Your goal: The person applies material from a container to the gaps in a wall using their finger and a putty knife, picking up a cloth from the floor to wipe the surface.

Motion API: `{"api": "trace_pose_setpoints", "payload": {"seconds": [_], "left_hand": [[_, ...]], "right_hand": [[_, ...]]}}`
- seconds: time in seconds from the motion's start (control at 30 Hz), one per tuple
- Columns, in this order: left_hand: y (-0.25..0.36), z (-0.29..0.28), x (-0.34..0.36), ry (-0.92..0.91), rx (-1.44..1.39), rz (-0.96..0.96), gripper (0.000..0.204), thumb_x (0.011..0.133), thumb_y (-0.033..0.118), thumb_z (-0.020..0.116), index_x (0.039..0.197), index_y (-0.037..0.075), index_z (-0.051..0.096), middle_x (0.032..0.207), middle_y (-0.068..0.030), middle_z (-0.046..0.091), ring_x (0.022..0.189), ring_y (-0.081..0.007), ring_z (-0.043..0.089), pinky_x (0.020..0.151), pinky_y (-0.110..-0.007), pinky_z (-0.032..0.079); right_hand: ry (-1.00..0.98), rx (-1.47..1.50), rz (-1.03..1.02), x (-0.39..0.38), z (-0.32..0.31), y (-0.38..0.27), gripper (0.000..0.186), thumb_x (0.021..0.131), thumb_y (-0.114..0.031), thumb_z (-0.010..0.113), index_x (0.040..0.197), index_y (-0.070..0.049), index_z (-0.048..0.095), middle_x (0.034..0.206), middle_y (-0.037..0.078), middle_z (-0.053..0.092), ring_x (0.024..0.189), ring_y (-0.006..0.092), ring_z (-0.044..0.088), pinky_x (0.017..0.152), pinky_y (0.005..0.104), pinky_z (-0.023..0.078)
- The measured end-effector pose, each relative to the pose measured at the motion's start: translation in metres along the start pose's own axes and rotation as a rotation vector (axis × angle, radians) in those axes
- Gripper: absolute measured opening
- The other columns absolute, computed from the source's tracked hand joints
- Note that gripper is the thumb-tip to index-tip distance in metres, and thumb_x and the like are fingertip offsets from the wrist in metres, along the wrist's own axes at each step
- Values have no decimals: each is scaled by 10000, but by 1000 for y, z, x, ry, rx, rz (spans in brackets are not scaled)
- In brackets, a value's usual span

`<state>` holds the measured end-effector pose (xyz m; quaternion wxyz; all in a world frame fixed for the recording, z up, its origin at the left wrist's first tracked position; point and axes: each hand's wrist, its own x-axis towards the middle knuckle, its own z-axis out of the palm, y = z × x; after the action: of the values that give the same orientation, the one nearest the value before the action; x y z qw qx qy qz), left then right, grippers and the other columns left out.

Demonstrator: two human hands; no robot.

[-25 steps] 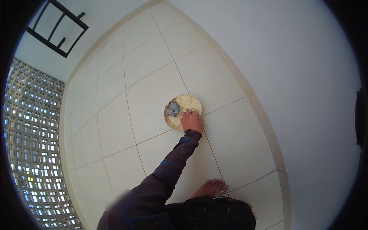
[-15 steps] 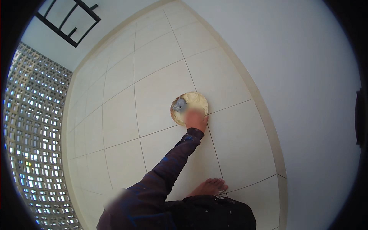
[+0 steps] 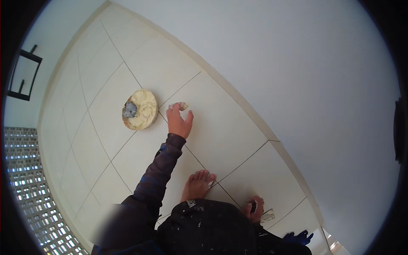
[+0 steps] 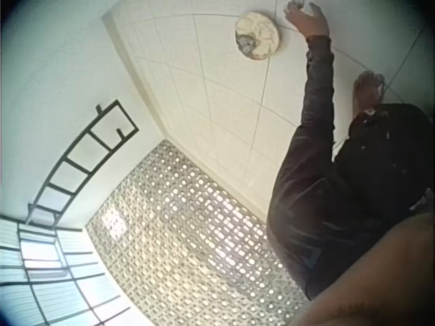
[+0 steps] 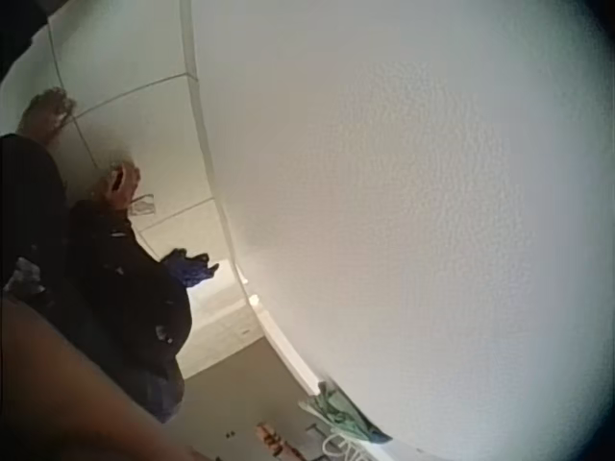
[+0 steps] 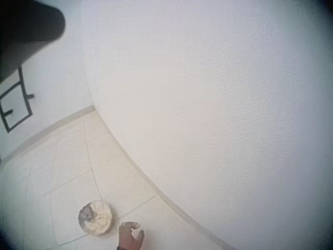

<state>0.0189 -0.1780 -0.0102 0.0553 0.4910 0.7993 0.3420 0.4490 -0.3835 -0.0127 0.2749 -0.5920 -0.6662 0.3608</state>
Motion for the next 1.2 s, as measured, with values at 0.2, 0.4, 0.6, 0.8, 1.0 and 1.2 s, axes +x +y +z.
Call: {"api": "trace_pose_setpoints", "payload": {"seconds": [0.2, 0.4, 0.6, 0.8, 1.0, 1.2], "left_hand": [[77, 95, 8, -212, -90, 36, 349, 835, 92, 650, 1177, 23, 629, 1189, -206, 583, 1121, -404, 520, 957, -488, 477], [110, 130, 25, -205, 111, -83, 402, 825, 83, 629, 1216, -7, 641, 1236, -225, 580, 1166, -410, 515, 966, -490, 496], [117, 128, 6, -180, 136, -186, 582, 790, 84, 702, 1336, -33, 535, 1256, -220, 535, 1177, -394, 496, 956, -482, 475], [170, 144, 35, -210, 0, -150, 527, 807, 96, 679, 1295, -65, 559, 1239, -261, 544, 1181, -415, 504, 955, -475, 507], [95, 123, 31, -133, 138, -150, 454, 799, 65, 667, 1226, -69, 590, 1218, -252, 549, 1172, -395, 510, 932, -465, 512], [131, 126, 42, -213, 315, -15, 288, 831, 70, 619, 1084, -67, 644, 1145, -206, 555, 1126, -352, 511, 893, -404, 499]], "right_hand": [[55, 15, -27, -6, 7, -2, 220, 883, -231, 611, 1024, -63, 631, 928, 115, 633, 895, 348, 551, 836, 464, 432], [38, -58, -78, 3, -6, 0, 249, 918, -163, 601, 1129, -30, 600, 876, 123, 670, 857, 322, 565, 803, 459, 447], [-29, -8, 1, -2, 6, 11, 228, 887, -207, 604, 1052, -51, 626, 938, 131, 616, 921, 352, 555, 863, 471, 419], [102, 83, 431, -66, 29, 174, 309, 887, -187, 705, 1172, -91, 635, 1084, 125, 634, 1003, 268, 602, 866, 425, 524], [-1, 34, 368, -80, 40, 157, 363, 855, -150, 717, 1209, -139, 640, 1166, 125, 618, 1109, 271, 598, 890, 403, 548], [-72, -34, 404, -74, 33, 175, 403, 832, -136, 725, 1226, -174, 645, 1205, 121, 605, 1186, 280, 586, 900, 385, 559]]}}
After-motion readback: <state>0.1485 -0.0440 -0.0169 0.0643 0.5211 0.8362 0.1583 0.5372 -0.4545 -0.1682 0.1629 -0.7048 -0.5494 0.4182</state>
